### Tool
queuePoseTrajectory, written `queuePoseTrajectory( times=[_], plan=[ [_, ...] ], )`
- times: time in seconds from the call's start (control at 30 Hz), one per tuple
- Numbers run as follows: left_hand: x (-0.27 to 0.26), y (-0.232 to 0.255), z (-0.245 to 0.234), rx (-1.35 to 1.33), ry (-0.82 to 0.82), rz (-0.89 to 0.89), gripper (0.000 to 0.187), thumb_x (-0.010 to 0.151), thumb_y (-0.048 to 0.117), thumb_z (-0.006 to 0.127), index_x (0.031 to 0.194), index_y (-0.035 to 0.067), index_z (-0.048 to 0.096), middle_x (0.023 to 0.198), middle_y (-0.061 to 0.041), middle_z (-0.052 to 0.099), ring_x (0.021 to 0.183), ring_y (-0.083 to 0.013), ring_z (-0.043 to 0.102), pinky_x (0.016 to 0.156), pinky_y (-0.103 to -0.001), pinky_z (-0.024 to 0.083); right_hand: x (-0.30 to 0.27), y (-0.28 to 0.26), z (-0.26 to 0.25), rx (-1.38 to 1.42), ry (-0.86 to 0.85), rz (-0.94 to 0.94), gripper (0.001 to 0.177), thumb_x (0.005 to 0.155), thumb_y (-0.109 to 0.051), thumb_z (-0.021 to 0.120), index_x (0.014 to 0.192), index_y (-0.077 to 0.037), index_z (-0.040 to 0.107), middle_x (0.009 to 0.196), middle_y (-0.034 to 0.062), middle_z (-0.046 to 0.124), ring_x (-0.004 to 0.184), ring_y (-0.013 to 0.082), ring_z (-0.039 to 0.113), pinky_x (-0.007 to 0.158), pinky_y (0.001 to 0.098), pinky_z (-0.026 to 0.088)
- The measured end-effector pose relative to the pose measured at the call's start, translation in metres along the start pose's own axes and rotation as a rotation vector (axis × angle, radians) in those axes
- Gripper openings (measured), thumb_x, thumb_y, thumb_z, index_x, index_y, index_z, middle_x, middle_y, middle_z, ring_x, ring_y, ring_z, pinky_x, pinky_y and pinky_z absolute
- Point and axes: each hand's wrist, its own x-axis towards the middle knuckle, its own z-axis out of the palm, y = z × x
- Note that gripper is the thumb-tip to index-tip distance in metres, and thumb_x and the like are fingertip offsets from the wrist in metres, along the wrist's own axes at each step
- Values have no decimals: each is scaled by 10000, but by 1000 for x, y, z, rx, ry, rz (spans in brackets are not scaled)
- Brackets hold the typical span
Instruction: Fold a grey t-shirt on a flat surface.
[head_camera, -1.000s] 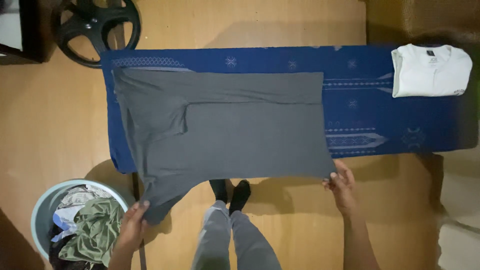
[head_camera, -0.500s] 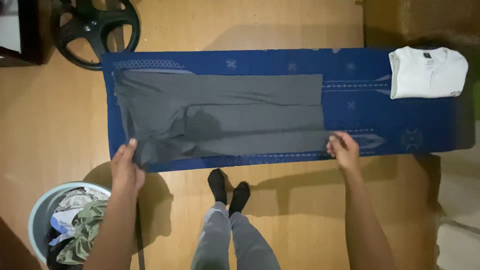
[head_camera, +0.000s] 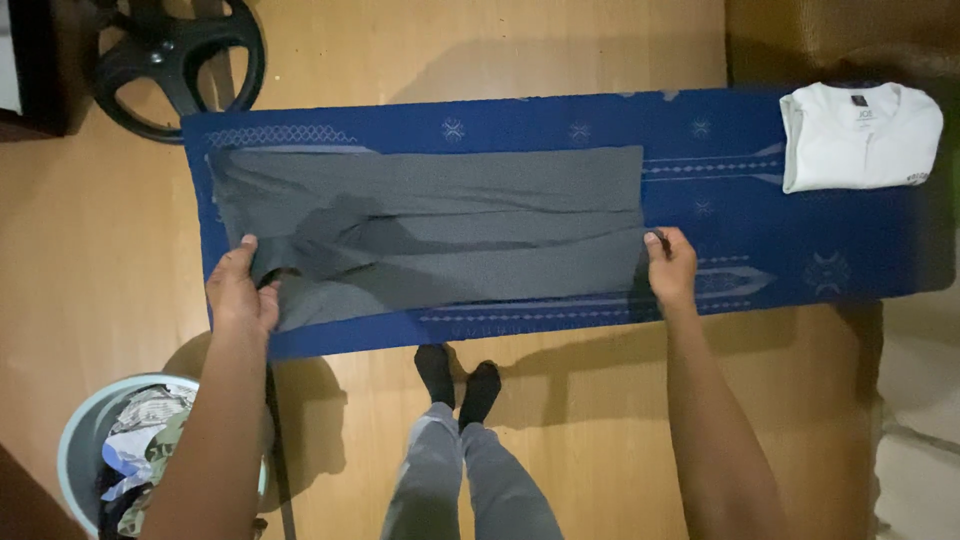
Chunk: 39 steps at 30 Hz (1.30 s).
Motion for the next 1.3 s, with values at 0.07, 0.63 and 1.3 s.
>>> queuePoseTrajectory(
  times=[0.07,0.63,1.3],
  plan=[
    [1,2,4,8,23,-16,224,917,259,828,887,153,634,1009,-21,688,792,-170,564,607,-325,441,-1,-8,2,-67,20,-14,149,1035,-173,667,1057,-26,665,866,-30,607,801,87,521,739,276,454],
    [-13,1,11,38,-108,61,169,975,201,707,1037,74,613,1037,-92,671,839,-189,727,722,-296,639,-12,-30,3,-180,65,29,337,1007,-259,735,1229,-33,621,873,28,593,772,149,521,695,328,461],
    [-34,-41,-93,1167,19,590,306,1033,301,694,1152,20,685,990,-250,665,946,-416,665,869,-494,514,-45,-44,-17,-233,-48,159,404,962,-54,690,1348,-94,579,961,36,599,768,161,537,680,307,468]
  ],
)
